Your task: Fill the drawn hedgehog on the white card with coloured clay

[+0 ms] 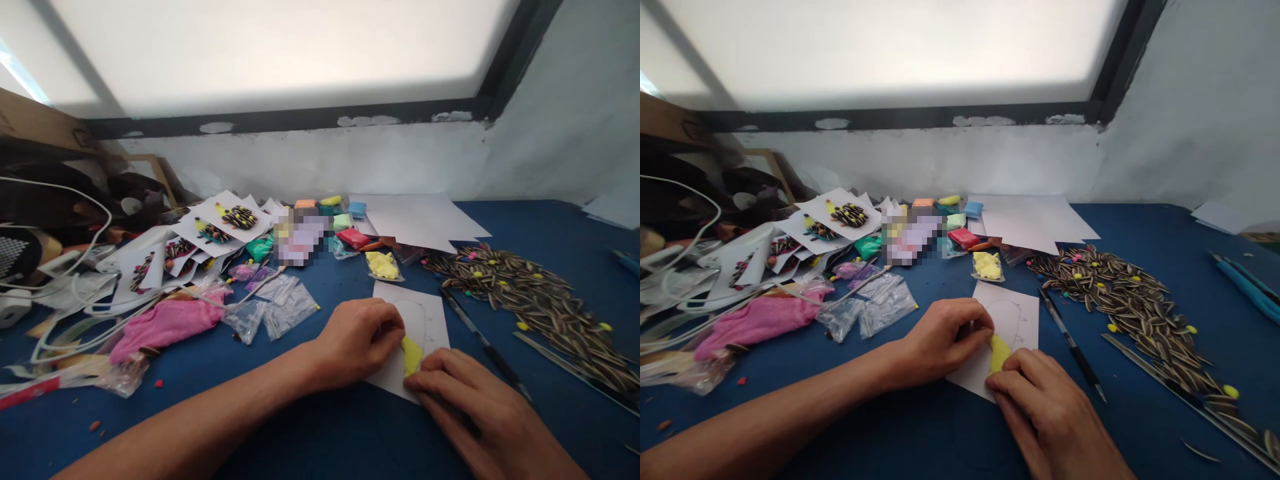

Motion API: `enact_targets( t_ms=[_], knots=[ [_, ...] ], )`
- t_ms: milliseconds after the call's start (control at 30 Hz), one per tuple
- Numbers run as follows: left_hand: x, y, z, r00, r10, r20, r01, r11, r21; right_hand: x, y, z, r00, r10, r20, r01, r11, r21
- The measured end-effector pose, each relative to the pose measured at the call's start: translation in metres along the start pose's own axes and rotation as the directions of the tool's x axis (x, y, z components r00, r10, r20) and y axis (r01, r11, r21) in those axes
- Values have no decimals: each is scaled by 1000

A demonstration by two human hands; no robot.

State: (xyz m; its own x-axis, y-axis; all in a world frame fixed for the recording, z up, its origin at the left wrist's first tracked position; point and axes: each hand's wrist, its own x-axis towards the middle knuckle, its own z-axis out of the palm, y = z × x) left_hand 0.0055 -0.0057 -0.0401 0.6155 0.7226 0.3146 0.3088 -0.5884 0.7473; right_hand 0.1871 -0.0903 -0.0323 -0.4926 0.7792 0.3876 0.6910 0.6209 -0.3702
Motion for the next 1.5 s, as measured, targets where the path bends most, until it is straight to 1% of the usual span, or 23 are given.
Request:
enact_targets(
  t_ms=[133, 267, 367, 667, 767, 833, 867, 933, 1033, 1133, 1200, 1300, 1500],
  knots=[
    [0, -1, 0, 1000, 2, -3, -2, 1000, 0, 0, 0, -3, 1000, 2, -1, -2, 1000, -5],
    [0, -1, 0, 1000, -4, 1, 4, 1000, 1, -4, 2, -7, 998, 46, 47, -48, 998, 44],
    [0, -1, 1, 1000, -2, 5, 2, 1000, 5, -7, 4, -6, 995, 83, 51, -87, 994, 69],
    [-1, -2, 0, 1000, -4, 6, 4, 1000, 17, -6, 3, -6, 996, 53, 70, -57, 997, 49],
    [-1, -2, 0, 1000, -3, 7, 3, 1000, 16, -5, 2, -7, 998, 46, 42, -48, 997, 57],
    [-1, -2, 0, 1000, -3, 10, 3, 1000, 16, -5, 3, -7, 998, 45, -36, -44, 998, 45],
    [-1, -1, 0, 1000, -3, 9, 2, 1000, 18, -6, 4, -7, 997, 31, -66, -30, 999, 23],
    [-1, -1, 0, 1000, -1, 9, 1, 1000, 20, -8, 5, -6, 995, -39, -91, 36, 999, -42],
    [-1, -1, 0, 1000, -2, 11, 2, 1000, 25, -11, 8, -5, 983, -168, -72, 154, 974, -165],
    [-1, -1, -1, 1000, -4, 6, 4, 1000, 24, -13, 9, -4, 963, -252, -90, 221, 939, -264],
    [-1, -1, -1, 1000, -3, 6, 3, 1000, 20, -13, 9, -3, 962, -264, -64, 235, 927, -292],
    [0, -1, 0, 1000, -11, 15, 10, 1000, 17, -13, 8, -4, 973, -231, -1, 220, 926, -306],
    [0, 0, 1, 1000, -10, 13, 10, 1000, 17, -8, 7, -3, 976, -218, -3, 207, 933, -293]
  ],
)
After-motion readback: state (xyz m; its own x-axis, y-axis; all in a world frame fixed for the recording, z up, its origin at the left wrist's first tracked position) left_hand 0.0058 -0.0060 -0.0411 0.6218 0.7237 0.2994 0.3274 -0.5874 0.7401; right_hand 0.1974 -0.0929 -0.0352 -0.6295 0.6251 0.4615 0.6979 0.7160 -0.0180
